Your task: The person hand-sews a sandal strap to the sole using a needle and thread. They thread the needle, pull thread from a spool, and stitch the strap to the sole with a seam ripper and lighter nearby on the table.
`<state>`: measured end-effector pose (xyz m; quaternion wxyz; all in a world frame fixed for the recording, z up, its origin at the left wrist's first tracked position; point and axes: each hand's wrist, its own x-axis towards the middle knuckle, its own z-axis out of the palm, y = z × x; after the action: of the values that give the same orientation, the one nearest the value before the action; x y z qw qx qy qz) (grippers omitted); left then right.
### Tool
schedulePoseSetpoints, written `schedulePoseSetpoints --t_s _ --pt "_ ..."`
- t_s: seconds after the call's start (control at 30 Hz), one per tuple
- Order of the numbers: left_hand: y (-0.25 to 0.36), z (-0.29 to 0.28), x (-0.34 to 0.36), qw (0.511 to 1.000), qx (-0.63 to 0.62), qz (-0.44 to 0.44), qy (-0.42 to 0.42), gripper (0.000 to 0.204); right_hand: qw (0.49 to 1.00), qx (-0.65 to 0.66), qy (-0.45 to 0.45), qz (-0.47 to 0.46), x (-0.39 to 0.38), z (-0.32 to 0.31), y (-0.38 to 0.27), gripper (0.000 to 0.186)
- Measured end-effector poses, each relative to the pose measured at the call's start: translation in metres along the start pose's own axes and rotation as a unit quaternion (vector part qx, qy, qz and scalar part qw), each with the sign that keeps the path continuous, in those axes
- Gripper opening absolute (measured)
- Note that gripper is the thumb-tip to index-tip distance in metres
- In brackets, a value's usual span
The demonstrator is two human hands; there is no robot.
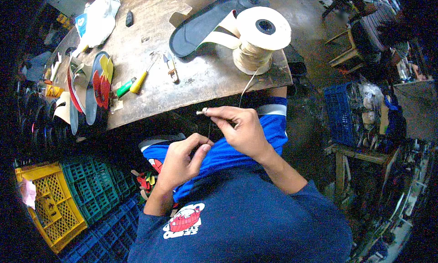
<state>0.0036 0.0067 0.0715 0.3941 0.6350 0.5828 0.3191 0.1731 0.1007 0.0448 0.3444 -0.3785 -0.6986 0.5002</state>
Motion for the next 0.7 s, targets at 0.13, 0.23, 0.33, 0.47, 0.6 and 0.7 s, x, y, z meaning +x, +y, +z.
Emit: schedulePoseSetpoints --t_s 0.13,0.23,0.33,0.47,0.6,0.7 --pt "0.004 -0.019 -0.002 0.995 0.032 0.03 0.086 0.006 0.979 -0.05 -0.163 -0.112 -0.003 -0.003 -0.006 0.015" --pt "-0.003 -0.026 0.008 0.99 0.033 0.052 0.127 0.006 0.977 -0.066 -0.203 -0.03 -0.006 -0.002 -0.013 0.014" --pt "-0.011 -0.024 0.014 0.99 0.023 0.032 0.135 0.008 0.985 -0.005 -0.16 0.063 -0.012 0.003 -0.015 0.008" --pt "-0.021 -0.014 0.019 0.99 -0.016 0.001 0.137 0.011 0.988 0.114 -0.074 0.068 -0.016 0.01 -0.008 0.004" --pt "-0.026 -0.006 0.02 0.999 -0.007 -0.029 0.022 0.01 0.977 0.198 0.016 0.073 -0.009 0.008 0.002 0.007" --pt "-0.025 -0.003 0.02 0.978 0.081 0.073 0.176 0.039 0.95 0.281 -0.022 0.133 -0.002 -0.009 0.005 0.011"
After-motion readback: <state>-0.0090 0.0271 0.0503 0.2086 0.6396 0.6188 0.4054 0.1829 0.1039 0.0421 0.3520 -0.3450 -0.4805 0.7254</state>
